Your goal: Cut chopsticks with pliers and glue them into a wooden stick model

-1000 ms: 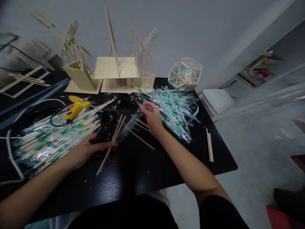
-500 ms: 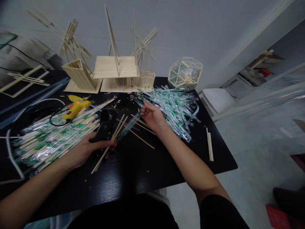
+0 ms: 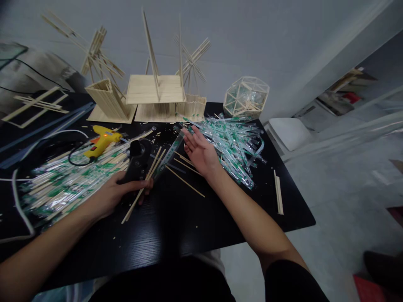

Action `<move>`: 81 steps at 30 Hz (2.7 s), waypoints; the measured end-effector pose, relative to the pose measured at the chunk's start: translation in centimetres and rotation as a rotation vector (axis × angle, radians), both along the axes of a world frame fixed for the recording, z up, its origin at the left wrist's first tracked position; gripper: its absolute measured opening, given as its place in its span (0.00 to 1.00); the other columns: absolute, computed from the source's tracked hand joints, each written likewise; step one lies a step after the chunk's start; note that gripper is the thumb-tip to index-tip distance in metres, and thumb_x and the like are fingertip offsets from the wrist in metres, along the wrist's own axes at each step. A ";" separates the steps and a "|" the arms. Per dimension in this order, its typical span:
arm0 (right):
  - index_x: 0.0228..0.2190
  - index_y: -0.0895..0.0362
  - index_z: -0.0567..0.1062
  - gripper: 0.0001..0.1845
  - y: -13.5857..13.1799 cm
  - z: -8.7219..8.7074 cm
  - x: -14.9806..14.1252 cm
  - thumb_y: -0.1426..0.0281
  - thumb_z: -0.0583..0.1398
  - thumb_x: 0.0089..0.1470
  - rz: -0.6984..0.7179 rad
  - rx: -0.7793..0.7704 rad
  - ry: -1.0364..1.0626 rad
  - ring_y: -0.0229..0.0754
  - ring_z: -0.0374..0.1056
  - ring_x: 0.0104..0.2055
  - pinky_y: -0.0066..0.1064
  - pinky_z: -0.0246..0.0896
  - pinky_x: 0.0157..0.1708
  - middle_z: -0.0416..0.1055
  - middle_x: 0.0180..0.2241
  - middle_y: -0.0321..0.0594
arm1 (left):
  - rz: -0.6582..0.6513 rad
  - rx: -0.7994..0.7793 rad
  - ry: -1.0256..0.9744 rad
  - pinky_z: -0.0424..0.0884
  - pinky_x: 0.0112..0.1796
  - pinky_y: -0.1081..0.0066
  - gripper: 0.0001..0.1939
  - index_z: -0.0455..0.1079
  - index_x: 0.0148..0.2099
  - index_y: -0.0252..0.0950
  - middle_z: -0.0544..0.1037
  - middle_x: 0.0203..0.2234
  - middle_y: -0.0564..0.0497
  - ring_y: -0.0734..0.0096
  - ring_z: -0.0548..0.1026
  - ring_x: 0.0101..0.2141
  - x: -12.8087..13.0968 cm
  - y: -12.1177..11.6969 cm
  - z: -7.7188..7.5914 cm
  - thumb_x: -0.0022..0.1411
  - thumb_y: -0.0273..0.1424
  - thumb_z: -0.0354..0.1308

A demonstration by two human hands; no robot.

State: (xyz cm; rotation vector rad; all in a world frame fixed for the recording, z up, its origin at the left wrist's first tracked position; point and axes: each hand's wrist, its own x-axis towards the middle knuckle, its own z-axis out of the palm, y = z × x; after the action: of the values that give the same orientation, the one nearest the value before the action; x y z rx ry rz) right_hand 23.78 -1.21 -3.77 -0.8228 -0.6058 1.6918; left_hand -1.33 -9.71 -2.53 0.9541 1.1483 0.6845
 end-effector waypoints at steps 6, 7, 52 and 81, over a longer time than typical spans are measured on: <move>0.65 0.41 0.59 0.32 -1.3 -0.1 -1.2 0.61 0.59 0.62 -0.021 0.302 -0.341 0.45 0.59 0.70 0.51 0.57 0.67 0.66 0.66 0.34 | 0.058 0.003 0.001 0.71 0.24 0.73 0.16 0.80 0.34 0.33 0.79 0.24 0.51 0.70 0.76 0.22 -0.4 0.0 -0.2 0.51 0.41 0.72; 0.67 0.41 0.56 0.34 -1.5 -0.1 -1.4 0.59 0.58 0.64 -0.033 0.378 -0.410 0.45 0.57 0.71 0.50 0.56 0.67 0.64 0.67 0.36 | 0.054 0.005 0.000 0.71 0.25 0.73 0.15 0.80 0.34 0.33 0.79 0.24 0.51 0.70 0.76 0.22 -0.4 0.0 -0.2 0.52 0.41 0.72; 0.72 0.46 0.37 0.41 -0.1 0.6 1.6 0.57 0.51 0.68 -0.698 0.589 -1.270 0.56 0.51 0.72 0.55 0.58 0.63 0.42 0.73 0.47 | -0.060 0.174 -0.087 0.71 0.26 0.72 0.13 0.76 0.33 0.34 0.76 0.28 0.51 0.72 0.73 0.25 -0.3 -0.6 0.4 0.58 0.41 0.67; 0.36 0.59 0.82 0.18 -3.8 0.9 -2.7 0.56 0.68 0.55 0.842 0.380 -0.505 0.35 0.70 0.28 0.23 0.69 0.25 0.78 0.31 0.39 | -0.039 0.133 0.010 0.70 0.28 0.74 0.14 0.78 0.33 0.36 0.77 0.22 0.54 0.72 0.73 0.24 -0.2 -0.6 -0.4 0.55 0.42 0.71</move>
State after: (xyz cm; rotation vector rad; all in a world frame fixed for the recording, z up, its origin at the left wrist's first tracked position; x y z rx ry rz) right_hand 21.08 -5.05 -2.84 -0.7598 -1.7518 1.9921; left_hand -1.50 -10.26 -2.92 1.0899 1.1005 0.7324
